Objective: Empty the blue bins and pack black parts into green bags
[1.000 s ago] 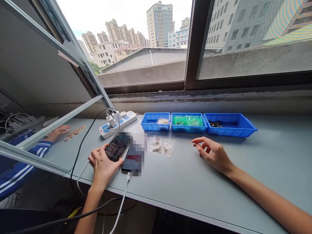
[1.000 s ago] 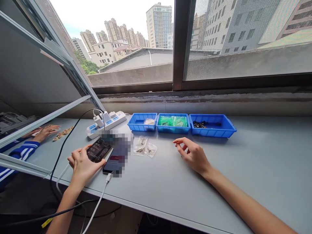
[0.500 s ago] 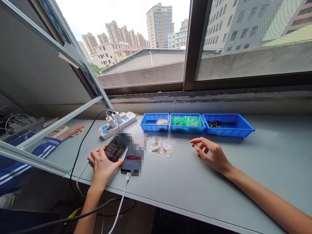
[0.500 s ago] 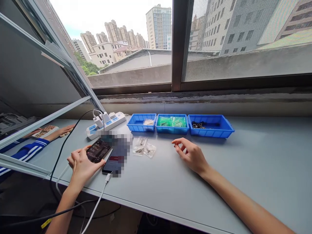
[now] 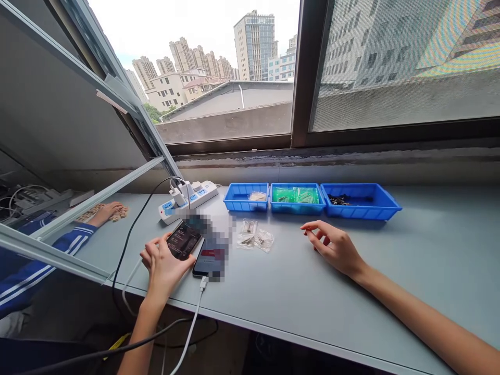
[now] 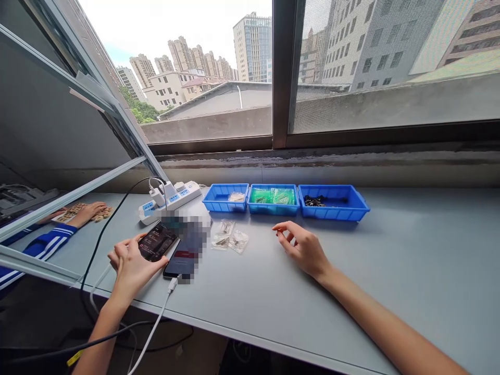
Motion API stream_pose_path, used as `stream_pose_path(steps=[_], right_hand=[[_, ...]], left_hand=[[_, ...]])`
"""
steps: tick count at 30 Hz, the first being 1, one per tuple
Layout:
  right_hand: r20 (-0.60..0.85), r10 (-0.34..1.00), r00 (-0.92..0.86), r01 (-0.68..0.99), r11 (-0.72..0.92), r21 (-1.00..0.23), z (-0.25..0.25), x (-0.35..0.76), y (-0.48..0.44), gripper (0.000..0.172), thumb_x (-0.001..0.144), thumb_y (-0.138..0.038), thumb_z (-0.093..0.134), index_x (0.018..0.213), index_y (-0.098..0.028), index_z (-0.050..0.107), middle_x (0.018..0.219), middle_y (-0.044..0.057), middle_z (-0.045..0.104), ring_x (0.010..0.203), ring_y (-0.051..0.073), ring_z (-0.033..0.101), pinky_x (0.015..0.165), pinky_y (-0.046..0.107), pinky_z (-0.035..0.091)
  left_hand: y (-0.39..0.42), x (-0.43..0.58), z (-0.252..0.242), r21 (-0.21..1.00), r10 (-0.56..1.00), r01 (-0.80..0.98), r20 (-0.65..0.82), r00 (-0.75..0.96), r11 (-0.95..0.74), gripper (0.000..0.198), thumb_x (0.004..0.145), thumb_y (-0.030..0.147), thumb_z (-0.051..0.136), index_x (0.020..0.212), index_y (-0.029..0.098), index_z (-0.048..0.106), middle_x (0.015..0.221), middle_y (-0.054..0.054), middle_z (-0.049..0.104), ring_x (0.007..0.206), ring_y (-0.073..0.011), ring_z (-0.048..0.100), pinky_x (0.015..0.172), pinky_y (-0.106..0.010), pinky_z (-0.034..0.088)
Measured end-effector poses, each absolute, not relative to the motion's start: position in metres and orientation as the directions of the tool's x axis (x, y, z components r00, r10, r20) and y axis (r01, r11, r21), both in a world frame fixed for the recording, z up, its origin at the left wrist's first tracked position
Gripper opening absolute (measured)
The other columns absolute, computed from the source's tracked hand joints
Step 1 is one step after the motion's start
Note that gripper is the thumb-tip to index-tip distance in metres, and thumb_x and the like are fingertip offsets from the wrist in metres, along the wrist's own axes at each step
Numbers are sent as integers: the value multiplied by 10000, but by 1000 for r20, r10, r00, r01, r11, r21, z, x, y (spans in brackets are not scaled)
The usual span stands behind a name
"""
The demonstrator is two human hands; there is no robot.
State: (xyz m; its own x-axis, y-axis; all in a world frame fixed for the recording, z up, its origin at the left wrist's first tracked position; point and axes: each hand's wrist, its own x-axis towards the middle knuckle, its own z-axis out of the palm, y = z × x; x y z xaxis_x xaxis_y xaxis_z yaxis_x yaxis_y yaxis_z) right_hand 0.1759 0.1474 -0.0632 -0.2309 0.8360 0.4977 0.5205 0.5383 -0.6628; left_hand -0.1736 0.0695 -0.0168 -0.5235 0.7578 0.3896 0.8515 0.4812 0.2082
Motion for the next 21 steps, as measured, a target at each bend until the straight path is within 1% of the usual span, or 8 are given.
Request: stream_pose_path(steps=[6,11,15,18,21], right_hand=[[509,830,-227,517,546,-659,-63,176,148,236,830,-316,431,854,-199,635,741,25,673,514,113,573,448,222,441],[509,830,-229,515,547,-660,-64,176,148,235,830,-317,434,857,-201,636,741,22,674,517,115,573,456,226,445],[511,829,-227,515,548,-659,-63,176,148,241,824,-326,435,857,-201,639,727,20,669,522,120,570,463,231,443],[506,832,-227,519,543,-660,-63,175,148,250,825,-332,429,852,-199,639,712,21,660,515,122,560,465,237,438],[490,842,-224,529,528,-665,-62,175,148,256,830,-337,422,857,-200,637,702,20,651,495,121,545,467,245,433]], left_hand=[[68,-171,-13,233,757,839,363,-543,491,704,547,354,630,1184,125,436,1118,-131,350,1161,-351,312,1038,-466,263],[67,-169,-8,284,749,768,200,-632,573,710,544,377,602,1186,117,447,1136,-152,393,1159,-355,344,1037,-464,266],[68,-168,-8,273,735,724,79,-673,633,701,578,413,571,1209,133,446,1158,-161,429,1189,-352,345,1045,-465,247],[68,-165,-8,263,732,718,62,-679,644,714,590,420,561,1225,119,433,1183,-178,427,1207,-357,340,1048,-471,237],[70,-162,-7,280,722,708,67,-688,649,704,585,419,565,1202,102,445,1181,-196,425,1209,-371,344,1040,-484,246]])
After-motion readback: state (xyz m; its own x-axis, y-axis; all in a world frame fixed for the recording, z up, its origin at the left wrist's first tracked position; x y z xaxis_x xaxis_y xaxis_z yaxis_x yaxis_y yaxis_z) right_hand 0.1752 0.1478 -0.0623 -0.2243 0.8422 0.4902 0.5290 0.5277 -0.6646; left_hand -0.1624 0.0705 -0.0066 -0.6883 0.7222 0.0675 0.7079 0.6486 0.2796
